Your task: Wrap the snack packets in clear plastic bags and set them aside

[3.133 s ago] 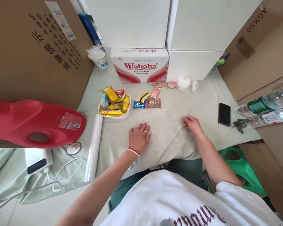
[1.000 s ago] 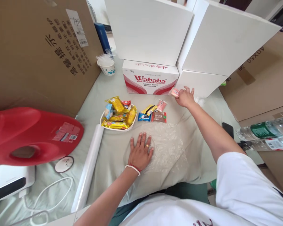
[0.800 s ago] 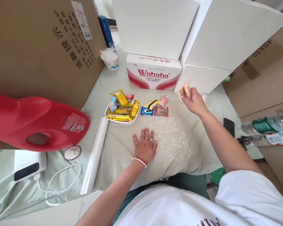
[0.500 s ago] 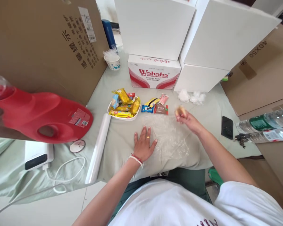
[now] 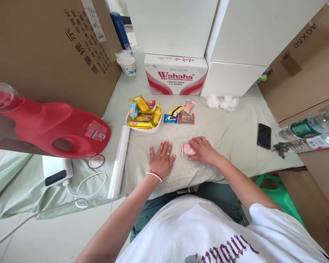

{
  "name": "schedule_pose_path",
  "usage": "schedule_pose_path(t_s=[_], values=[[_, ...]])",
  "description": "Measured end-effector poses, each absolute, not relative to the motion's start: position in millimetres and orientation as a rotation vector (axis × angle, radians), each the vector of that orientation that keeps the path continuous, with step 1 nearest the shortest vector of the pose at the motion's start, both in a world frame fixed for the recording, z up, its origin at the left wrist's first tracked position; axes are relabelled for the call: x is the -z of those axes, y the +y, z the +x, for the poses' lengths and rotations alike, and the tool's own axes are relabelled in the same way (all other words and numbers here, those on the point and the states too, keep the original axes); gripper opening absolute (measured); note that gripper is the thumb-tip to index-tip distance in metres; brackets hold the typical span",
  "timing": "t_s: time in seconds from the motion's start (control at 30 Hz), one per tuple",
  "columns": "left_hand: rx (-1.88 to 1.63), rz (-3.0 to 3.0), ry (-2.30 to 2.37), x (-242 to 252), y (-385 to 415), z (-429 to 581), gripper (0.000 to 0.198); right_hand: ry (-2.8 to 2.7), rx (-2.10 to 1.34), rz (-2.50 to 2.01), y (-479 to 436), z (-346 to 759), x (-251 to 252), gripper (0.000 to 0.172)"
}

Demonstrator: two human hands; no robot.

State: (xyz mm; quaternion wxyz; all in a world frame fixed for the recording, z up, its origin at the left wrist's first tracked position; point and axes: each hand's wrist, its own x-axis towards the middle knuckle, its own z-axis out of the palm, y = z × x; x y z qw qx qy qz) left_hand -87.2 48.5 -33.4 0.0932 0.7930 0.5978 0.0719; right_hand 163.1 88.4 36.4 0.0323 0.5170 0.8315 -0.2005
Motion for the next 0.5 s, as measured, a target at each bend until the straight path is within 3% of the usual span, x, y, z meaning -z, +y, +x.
schedule_pose_path(t_s=[0.17,0.5], values=[[-0.231,2.35,1.772,36.2,46.3,-87.0,0.063,2.521,0.486,1.558,91.4,153.6,-38.3,0.045],[-0.262,2.345,1.756,35.9,45.7,-87.5,0.063,2.454,0.467,1.561,88.5,179.6,-39.3,0.029]])
